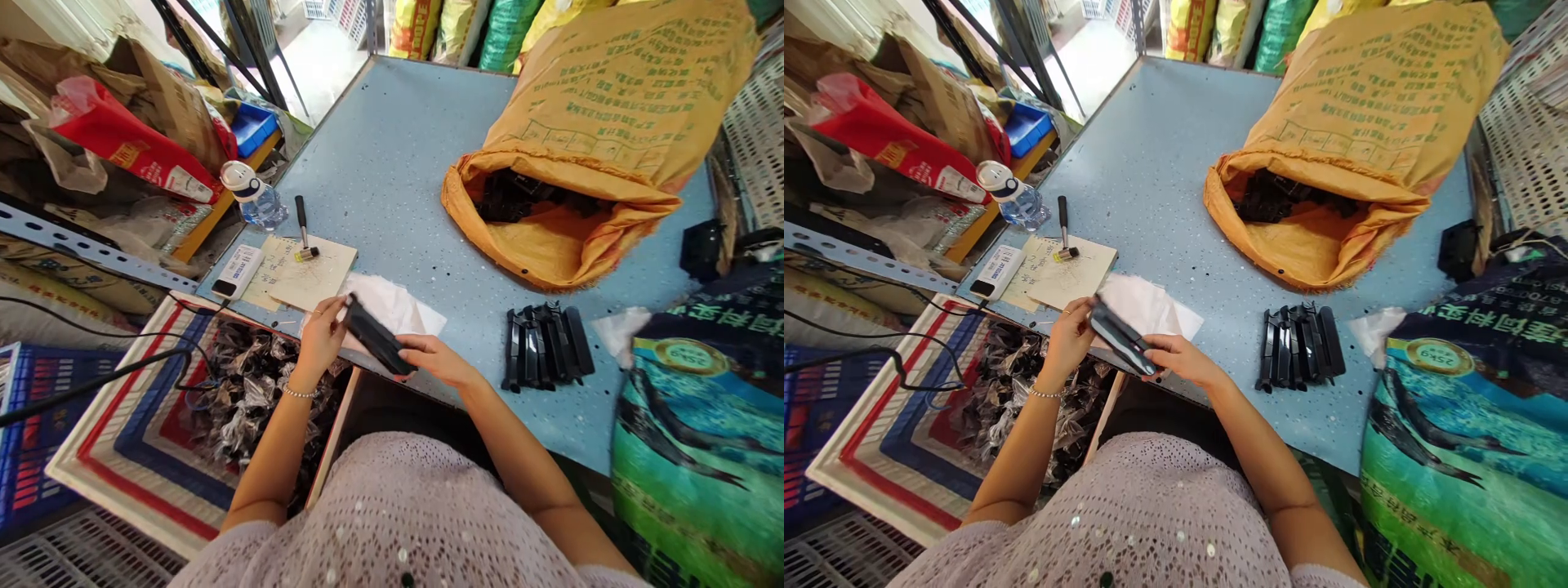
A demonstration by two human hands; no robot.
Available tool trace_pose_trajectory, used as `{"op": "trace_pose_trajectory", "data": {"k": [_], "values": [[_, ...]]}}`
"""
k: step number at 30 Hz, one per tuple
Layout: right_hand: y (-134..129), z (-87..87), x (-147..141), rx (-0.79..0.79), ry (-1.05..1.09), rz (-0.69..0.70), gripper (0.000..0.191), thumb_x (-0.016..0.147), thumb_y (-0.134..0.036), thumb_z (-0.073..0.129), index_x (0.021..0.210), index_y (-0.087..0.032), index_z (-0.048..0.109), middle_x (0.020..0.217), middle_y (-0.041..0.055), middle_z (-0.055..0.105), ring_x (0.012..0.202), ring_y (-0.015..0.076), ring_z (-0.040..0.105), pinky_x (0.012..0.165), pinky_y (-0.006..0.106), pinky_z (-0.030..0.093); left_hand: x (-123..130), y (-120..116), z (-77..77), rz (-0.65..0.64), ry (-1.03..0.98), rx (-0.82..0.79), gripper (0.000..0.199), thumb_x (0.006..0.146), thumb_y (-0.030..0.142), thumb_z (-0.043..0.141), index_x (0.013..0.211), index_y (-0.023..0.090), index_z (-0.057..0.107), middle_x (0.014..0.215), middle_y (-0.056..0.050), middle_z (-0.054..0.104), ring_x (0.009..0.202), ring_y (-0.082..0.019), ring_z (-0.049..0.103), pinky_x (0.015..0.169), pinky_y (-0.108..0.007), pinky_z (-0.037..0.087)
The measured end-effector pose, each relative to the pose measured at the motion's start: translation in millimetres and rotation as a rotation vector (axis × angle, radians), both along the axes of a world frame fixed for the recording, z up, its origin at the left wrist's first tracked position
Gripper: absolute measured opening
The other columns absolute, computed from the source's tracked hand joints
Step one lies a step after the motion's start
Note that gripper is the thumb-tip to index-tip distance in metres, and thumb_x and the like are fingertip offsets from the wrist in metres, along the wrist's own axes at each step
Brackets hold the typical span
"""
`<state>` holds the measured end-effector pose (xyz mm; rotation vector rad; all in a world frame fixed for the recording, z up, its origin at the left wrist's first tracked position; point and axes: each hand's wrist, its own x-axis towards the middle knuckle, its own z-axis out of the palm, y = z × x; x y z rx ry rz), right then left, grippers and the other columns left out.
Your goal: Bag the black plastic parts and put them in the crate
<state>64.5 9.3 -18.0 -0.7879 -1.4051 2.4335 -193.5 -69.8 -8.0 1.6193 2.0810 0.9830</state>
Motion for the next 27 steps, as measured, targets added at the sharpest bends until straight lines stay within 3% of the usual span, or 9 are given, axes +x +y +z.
{"op": "trace_pose_trajectory", "data": {"k": [5, 8, 11, 15, 18, 20, 23, 25, 27], "values": [[0.5, -13.6, -12.0, -0.184, -0.064, -0.013, 0.038, 0.087, -0.039, 0.068, 0.115, -0.013, 0.065, 0.069, 0.0026, 0.072, 0.053, 0.0126, 0.066, 0.045, 0.018, 0.05, 15.5, -11.1, -9.3, -0.097, 0.099, 0.06, 0.055, 0.094, 0.014, 0.044, 0.148, 0.02, 0.051, 0.149, -0.017, 0.052, 0.135, -0.027, 0.055, 0.112, -0.043, 0.049], [1.8, -26.1, -27.3, -0.33, 0.056, -0.205, 0.049, 0.084, -0.036, 0.073, 0.127, -0.021, 0.055, 0.078, 0.0005, 0.074, 0.054, 0.0121, 0.066, 0.045, 0.019, 0.051, 43.1, -26.1, -14.5, -0.286, 0.061, 0.083, 0.054, 0.096, 0.011, 0.042, 0.148, 0.024, 0.051, 0.149, -0.016, 0.054, 0.139, -0.028, 0.053, 0.116, -0.045, 0.048], [-3.9, -32.9, -38.0, -0.435, 0.138, -0.42, 0.036, 0.083, -0.037, 0.075, 0.111, -0.022, 0.06, 0.078, -0.0023, 0.07, 0.054, 0.0091, 0.062, 0.049, 0.017, 0.053, 68.5, -35.6, -15.9, -0.402, -0.031, 0.039, 0.059, 0.096, 0.011, 0.041, 0.151, 0.034, 0.046, 0.151, -0.011, 0.053, 0.141, -0.026, 0.051, 0.118, -0.046, 0.048], [-27.4, -24.0, -35.9, -0.221, 0.04, -0.474, 0.023, 0.084, -0.038, 0.075, 0.093, -0.021, 0.063, 0.076, -0.0023, 0.067, 0.063, 0.0112, 0.062, 0.057, 0.021, 0.056, 75.3, -34.2, -7.3, -0.493, -0.056, 0.016, 0.064, 0.093, 0.011, 0.047, 0.153, 0.035, 0.043, 0.154, -0.01, 0.05, 0.14, -0.027, 0.052, 0.117, -0.046, 0.049], [-47.0, -0.9, -22.9, 0.011, 0.095, -0.29, 0.036, 0.082, -0.037, 0.079, 0.112, -0.022, 0.067, 0.108, 0.0028, 0.072, 0.101, 0.0175, 0.067, 0.089, 0.03, 0.058, 63.6, -41.0, 15.2, -0.448, -0.017, 0.017, 0.052, 0.089, 0.018, 0.058, 0.139, 0.033, 0.062, 0.138, -0.009, 0.064, 0.125, -0.028, 0.065, 0.109, -0.046, 0.056], [-54.0, 18.7, -11.1, -0.044, 0.245, -0.045, 0.054, 0.082, -0.042, 0.078, 0.13, -0.023, 0.061, 0.126, 0.0066, 0.068, 0.122, 0.0205, 0.062, 0.104, 0.036, 0.051, 48.5, -57.1, 38.8, -0.294, -0.042, 0.003, 0.039, 0.086, 0.026, 0.062, 0.122, 0.035, 0.073, 0.124, -0.006, 0.072, 0.113, -0.027, 0.07, 0.103, -0.046, 0.058], [-49.5, 44.5, 14.2, -0.113, 0.329, 0.238, 0.067, 0.09, -0.052, 0.067, 0.147, -0.024, 0.048, 0.124, 0.0103, 0.071, 0.12, 0.0226, 0.066, 0.1, 0.041, 0.053, 8.2, -92.1, 71.4, -0.111, -0.132, -0.114, 0.031, 0.079, 0.04, 0.065, 0.106, 0.047, 0.078, 0.116, 0.004, 0.075, 0.108, -0.028, 0.071, 0.099, -0.046, 0.059], [-37.7, 54.9, 40.1, 0.093, 0.144, 0.199, 0.057, 0.096, -0.049, 0.059, 0.146, -0.025, 0.049, 0.12, 0.0101, 0.073, 0.113, 0.0233, 0.069, 0.096, 0.042, 0.054, -29.6, -111.9, 75.8, -0.05, -0.151, -0.268, 0.028, 0.072, 0.051, 0.067, 0.098, 0.058, 0.075, 0.113, 0.015, 0.075, 0.109, -0.029, 0.071, 0.098, -0.047, 0.058], [-23.2, 58.6, 73.0, 0.445, -0.312, -0.022, 0.039, 0.1, -0.04, 0.055, 0.136, -0.024, 0.059, 0.12, 0.0113, 0.072, 0.113, 0.0258, 0.068, 0.098, 0.044, 0.052, -68.3, -121.5, 58.7, 0.047, -0.1, -0.404, 0.026, 0.064, 0.06, 0.066, 0.089, 0.063, 0.073, 0.105, 0.023, 0.075, 0.102, -0.029, 0.073, 0.092, -0.048, 0.059]]}}
